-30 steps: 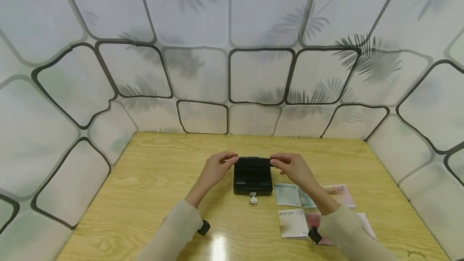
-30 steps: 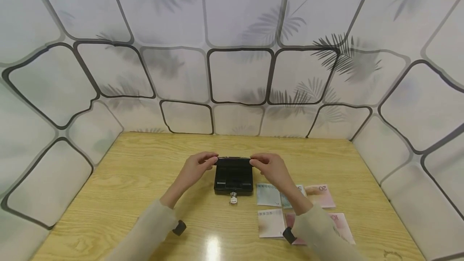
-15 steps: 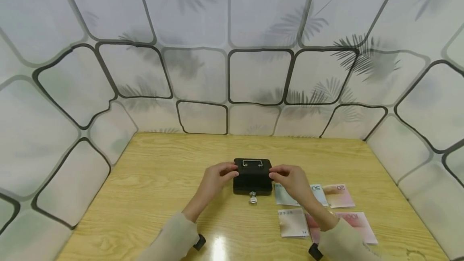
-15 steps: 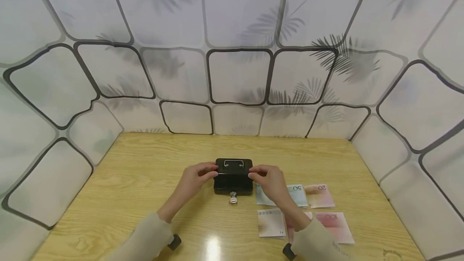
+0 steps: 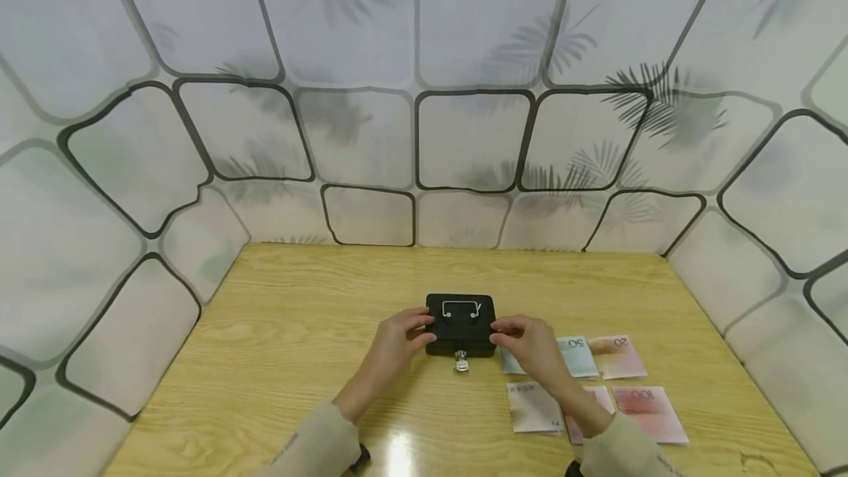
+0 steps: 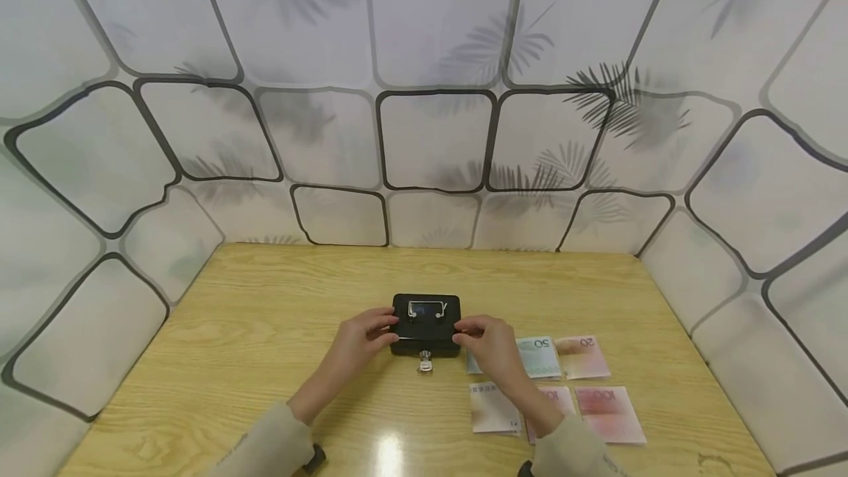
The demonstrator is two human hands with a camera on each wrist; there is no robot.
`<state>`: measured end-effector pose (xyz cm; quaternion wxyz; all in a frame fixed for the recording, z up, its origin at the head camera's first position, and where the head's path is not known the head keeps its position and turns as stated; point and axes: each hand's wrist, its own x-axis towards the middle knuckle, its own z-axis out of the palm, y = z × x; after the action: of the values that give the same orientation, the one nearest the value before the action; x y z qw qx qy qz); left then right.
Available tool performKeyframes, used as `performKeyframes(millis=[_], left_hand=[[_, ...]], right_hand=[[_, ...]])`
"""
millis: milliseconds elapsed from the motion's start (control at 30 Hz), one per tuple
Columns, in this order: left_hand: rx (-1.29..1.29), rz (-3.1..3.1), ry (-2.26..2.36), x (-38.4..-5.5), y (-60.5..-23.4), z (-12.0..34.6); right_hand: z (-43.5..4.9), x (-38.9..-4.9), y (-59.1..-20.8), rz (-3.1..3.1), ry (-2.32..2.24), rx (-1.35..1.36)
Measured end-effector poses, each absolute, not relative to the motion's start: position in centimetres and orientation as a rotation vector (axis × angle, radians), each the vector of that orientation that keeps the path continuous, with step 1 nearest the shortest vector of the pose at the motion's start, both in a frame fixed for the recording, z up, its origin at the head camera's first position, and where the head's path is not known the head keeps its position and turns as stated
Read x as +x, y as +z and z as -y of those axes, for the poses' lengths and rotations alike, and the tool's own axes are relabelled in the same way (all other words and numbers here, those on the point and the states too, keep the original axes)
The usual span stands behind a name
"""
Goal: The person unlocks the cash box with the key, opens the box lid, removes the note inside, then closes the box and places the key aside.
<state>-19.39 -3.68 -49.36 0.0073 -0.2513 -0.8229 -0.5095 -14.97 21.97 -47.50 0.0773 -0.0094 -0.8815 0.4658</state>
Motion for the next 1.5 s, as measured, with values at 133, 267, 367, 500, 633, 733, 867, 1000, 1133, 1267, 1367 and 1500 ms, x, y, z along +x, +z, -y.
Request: performKeyframes(millis=[133,267,367,500,633,733,867,1000,1133,1267,1367,1500], left_hand=[[-0.797,2.568,-1.557,-19.3,-49.5,3.6],[-0.803,2.580,-1.515,-19.4,-49.6,3.6],[-0.798,2.605,-1.517,-19.4,-49.6,3.7],[-0.807,2.642,-1.514,-19.3,-49.5,3.7],[-0.817,2.663,-1.506,-19.3,-49.3,3.8],[-0.818,2.676,-1.505,-19.4,-49.2,3.8],[-0.830,2.681,-1.468,-19.4,-49.3,3.9],[-0.869,2.673,-1.448,-19.4,-49.6,4.0],[-0.899,2.648,-1.430,-19.4,-49.8,4.0],[-0.900,2.637,-1.406,-19.5,-49.9,4.0],[-0.904,2.633,-1.393,-19.6,-49.8,4.0],[-0.905,2.631,-1.394,-19.6,-49.7,4.0]], right_hand=[[-22.0,-15.0,-47.7,2.643,1.382,-0.027],[-22.0,-15.0,-47.8,2.645,1.379,-0.027],[-21.9,-15.1,-47.8,2.648,1.378,-0.045],[-21.7,-15.0,-47.6,2.662,1.358,-0.073],[-21.7,-15.0,-47.5,2.673,1.326,-0.075],[-21.6,-15.1,-47.6,2.672,1.315,-0.074],[-21.5,-14.9,-47.7,2.669,1.310,-0.092],[-21.3,-14.5,-47.6,2.652,1.347,-0.171],[-20.7,-13.6,-47.3,2.590,1.511,-0.292],[-19.5,-12.6,-47.3,2.530,1.654,-0.359],[-18.4,-12.0,-47.8,2.489,1.784,-0.365],[-17.2,-11.5,-48.8,2.458,1.982,-0.356]])
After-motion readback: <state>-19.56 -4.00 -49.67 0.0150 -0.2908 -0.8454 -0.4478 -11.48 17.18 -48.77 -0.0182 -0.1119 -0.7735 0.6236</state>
